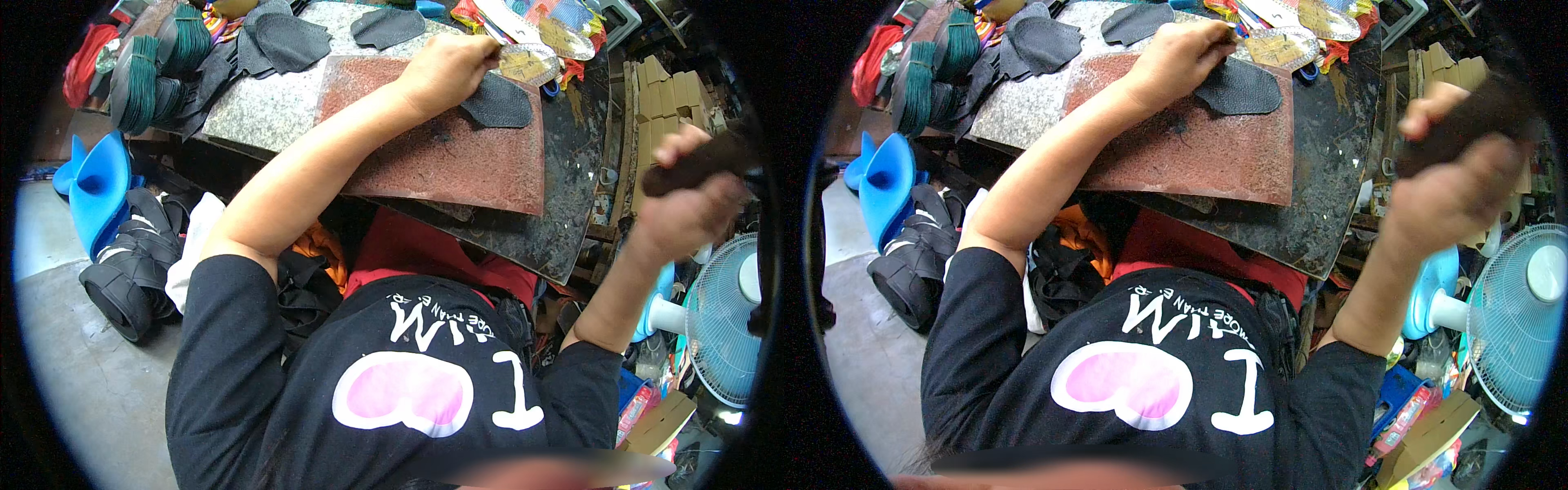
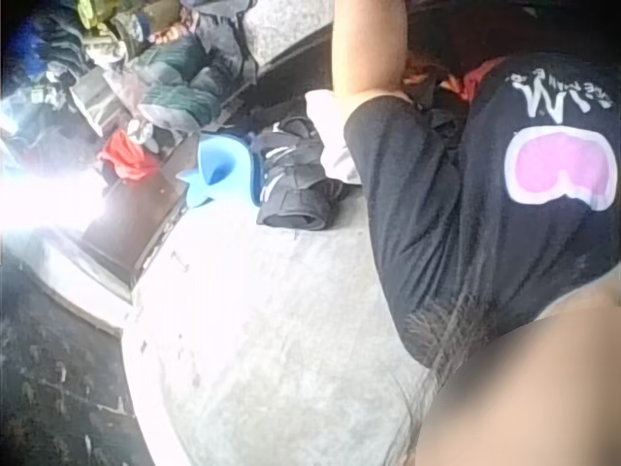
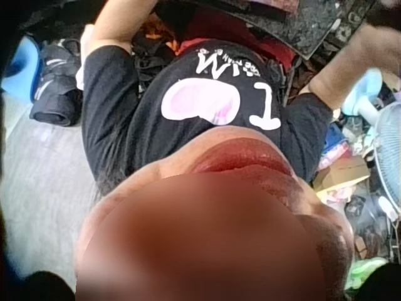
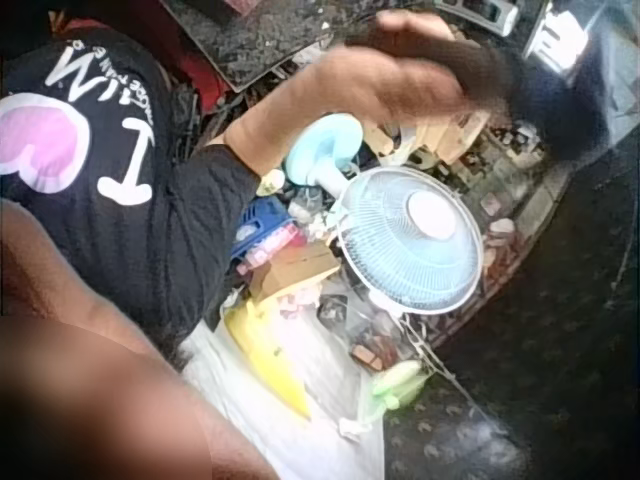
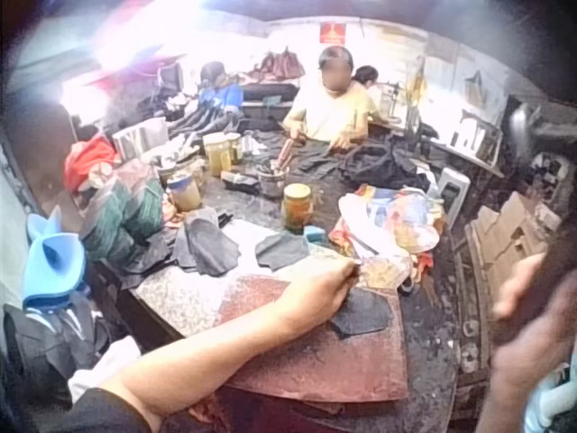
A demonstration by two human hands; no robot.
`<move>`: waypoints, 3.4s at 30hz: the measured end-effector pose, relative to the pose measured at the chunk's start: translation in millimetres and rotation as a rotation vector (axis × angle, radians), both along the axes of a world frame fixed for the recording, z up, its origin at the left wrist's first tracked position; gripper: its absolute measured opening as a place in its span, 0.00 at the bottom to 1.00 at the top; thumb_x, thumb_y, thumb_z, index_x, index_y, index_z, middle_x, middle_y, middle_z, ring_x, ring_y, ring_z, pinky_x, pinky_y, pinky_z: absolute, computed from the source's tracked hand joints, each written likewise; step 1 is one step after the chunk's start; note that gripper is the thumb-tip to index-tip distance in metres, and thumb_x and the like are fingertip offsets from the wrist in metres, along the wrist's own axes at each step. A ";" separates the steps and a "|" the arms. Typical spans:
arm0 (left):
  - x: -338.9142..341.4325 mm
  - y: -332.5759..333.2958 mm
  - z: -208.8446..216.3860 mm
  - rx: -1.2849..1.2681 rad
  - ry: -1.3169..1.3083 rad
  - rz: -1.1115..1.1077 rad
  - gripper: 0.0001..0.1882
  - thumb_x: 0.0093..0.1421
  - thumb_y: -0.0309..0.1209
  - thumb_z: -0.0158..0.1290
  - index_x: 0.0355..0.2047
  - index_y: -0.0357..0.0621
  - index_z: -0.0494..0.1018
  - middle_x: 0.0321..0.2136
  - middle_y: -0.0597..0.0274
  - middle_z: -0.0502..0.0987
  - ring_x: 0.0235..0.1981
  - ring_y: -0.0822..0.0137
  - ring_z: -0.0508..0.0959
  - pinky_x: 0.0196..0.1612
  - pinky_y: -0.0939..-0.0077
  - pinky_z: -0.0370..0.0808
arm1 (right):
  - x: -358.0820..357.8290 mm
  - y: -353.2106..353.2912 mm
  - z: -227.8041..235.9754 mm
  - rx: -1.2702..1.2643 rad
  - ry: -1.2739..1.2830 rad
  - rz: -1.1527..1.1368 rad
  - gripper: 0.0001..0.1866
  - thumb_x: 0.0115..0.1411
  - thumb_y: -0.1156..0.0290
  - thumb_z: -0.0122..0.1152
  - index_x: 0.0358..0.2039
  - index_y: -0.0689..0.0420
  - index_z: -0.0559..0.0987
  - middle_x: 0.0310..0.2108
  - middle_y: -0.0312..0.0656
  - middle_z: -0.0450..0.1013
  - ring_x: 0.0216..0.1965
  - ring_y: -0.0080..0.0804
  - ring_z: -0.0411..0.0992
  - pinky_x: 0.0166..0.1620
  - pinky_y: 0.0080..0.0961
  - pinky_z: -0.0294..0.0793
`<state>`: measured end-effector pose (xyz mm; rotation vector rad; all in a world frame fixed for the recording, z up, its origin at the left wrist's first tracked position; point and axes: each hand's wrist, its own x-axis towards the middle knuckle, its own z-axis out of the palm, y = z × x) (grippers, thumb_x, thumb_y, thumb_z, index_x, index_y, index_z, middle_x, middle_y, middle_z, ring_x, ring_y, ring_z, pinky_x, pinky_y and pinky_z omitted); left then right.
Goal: The person repeatedly hammers a small black leather piece on a reddish work block, adjusting its position between strikes. The hands hold the leather with the left hand and strike with a hammer in the right hand, continuing the same action throughout the clip.
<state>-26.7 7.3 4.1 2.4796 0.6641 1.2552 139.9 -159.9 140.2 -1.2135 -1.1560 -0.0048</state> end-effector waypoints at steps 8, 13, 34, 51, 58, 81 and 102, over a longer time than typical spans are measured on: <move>0.4 -2.4 -4.4 -0.044 -0.031 0.058 0.09 0.60 0.31 0.57 0.36 0.38 0.73 0.29 0.44 0.78 0.34 0.44 0.80 0.35 0.59 0.76 | 39.4 -10.3 -99.6 -0.644 -0.231 0.108 0.20 0.69 0.61 0.55 0.61 0.42 0.74 0.33 0.41 0.79 0.28 0.15 0.71 0.33 0.21 0.73; -1.5 9.7 -15.6 -0.895 -0.519 -0.072 0.08 0.64 0.27 0.53 0.37 0.32 0.74 0.28 0.52 0.81 0.30 0.62 0.84 0.33 0.70 0.82 | 30.7 -15.7 -107.3 -0.784 -0.513 -0.029 0.20 0.68 0.57 0.53 0.61 0.32 0.72 0.45 0.46 0.79 0.43 0.48 0.79 0.41 0.38 0.77; 5.5 -2.3 -2.6 -0.015 -0.019 -0.011 0.09 0.60 0.31 0.57 0.36 0.38 0.75 0.31 0.43 0.79 0.34 0.44 0.80 0.36 0.59 0.77 | 14.2 -8.9 -11.5 -0.038 -0.184 0.205 0.21 0.71 0.63 0.51 0.63 0.48 0.72 0.26 0.34 0.72 0.25 0.15 0.65 0.27 0.16 0.66; 8.0 13.1 -22.6 -0.797 -0.434 -0.105 0.10 0.64 0.27 0.54 0.39 0.30 0.75 0.30 0.55 0.82 0.27 0.71 0.83 0.31 0.79 0.81 | 24.5 -22.0 -102.5 -0.816 -0.424 -0.045 0.21 0.68 0.59 0.55 0.60 0.36 0.73 0.45 0.47 0.79 0.44 0.46 0.79 0.41 0.36 0.78; 5.4 8.8 -20.3 -0.677 -0.315 -0.068 0.09 0.62 0.28 0.57 0.37 0.33 0.76 0.28 0.54 0.83 0.28 0.69 0.84 0.33 0.76 0.80 | 39.5 -24.5 -115.2 -0.746 -0.371 0.058 0.21 0.68 0.60 0.56 0.61 0.39 0.74 0.40 0.45 0.81 0.35 0.34 0.79 0.37 0.27 0.76; 13.1 13.5 -19.0 -0.820 -0.517 -0.093 0.09 0.65 0.27 0.53 0.39 0.30 0.74 0.30 0.54 0.82 0.27 0.69 0.84 0.31 0.78 0.81 | 24.4 -27.3 -103.5 -0.824 -0.442 -0.042 0.21 0.67 0.60 0.56 0.61 0.36 0.73 0.42 0.49 0.80 0.39 0.46 0.80 0.37 0.35 0.77; 15.9 -1.5 -1.2 -0.039 0.006 -0.031 0.10 0.60 0.32 0.58 0.37 0.37 0.74 0.30 0.44 0.79 0.34 0.47 0.81 0.36 0.60 0.77 | 16.0 -14.1 -30.1 0.036 -0.059 0.168 0.20 0.71 0.62 0.52 0.58 0.59 0.74 0.26 0.39 0.74 0.22 0.20 0.68 0.25 0.18 0.67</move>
